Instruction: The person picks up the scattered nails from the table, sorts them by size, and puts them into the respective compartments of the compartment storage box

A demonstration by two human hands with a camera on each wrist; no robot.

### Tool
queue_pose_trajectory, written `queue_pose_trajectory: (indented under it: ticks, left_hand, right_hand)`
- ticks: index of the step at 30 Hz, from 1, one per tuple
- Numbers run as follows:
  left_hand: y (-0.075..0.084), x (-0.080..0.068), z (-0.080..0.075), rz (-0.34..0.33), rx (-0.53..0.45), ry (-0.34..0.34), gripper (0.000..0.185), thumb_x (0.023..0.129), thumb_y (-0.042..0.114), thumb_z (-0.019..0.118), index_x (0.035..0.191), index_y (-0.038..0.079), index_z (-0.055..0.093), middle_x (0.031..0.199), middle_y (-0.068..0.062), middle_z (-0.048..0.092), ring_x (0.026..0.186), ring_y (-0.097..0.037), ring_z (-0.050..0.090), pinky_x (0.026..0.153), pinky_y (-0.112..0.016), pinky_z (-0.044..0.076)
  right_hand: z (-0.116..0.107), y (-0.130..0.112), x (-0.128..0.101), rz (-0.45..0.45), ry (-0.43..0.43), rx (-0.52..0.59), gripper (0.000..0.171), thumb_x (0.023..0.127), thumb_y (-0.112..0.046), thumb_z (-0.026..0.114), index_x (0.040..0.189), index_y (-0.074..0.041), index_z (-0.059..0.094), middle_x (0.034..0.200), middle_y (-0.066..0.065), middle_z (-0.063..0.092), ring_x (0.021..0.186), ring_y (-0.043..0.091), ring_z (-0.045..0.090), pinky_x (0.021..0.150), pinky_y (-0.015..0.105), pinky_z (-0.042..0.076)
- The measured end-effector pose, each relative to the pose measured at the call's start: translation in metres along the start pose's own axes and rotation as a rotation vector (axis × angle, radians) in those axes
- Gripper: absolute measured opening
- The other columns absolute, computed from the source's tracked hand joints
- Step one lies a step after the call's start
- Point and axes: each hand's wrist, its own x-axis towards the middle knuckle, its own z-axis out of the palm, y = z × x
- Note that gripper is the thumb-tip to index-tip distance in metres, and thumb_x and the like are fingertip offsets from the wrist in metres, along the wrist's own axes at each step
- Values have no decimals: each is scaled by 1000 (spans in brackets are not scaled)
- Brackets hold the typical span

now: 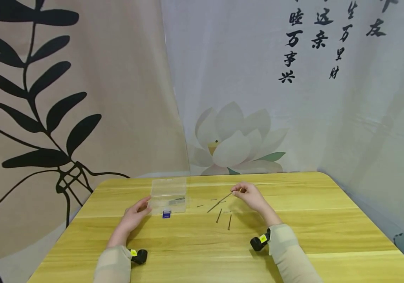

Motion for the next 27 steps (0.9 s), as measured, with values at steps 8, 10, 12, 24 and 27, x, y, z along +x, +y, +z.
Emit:
queue_pose_trajectory:
  ticks: [8,10,12,24,27]
  left_hand:
    - [-3,-1,-2,9,-2,13,55,100,24,55,149,6,37,143,-29,41,133,-43,36,109,-57,27]
    - [-3,-1,-3,9,-5,13,55,100,24,55,149,6,37,143,-29,41,133,-43,37,108,-57,28]
    - [-4,-2,-3,7,-8,12,55,101,24,55,150,7,36,143,-29,41,132,-43,37,108,-57,28]
    - [-9,3,0,34,7,21,54,101,24,55,149,7,39,142,-29,43,132,-43,39,107,-56,31]
    - [-8,4,1,33,12,28,53,101,25,55,149,8,39,142,-28,43,131,-42,40,106,-56,31]
  right_hand:
    - [3,-2,1,9,4,-4,12,95,-12,64,101,-5,70,94,2,61,77,20,48,65,32,42]
    - [4,-3,2,1,6,-5,11,95,-12,63,100,-6,70,94,2,61,76,20,48,65,32,42]
    - [5,-3,2,-3,11,0,9,95,-12,63,99,-7,71,94,3,62,76,20,48,65,31,42]
    - [20,0,6,-12,15,107,14,95,-13,64,103,-3,70,92,4,62,74,19,46,62,27,40]
    - [23,-3,9,-9,15,139,20,95,-15,64,107,1,68,93,6,63,75,19,47,63,28,41]
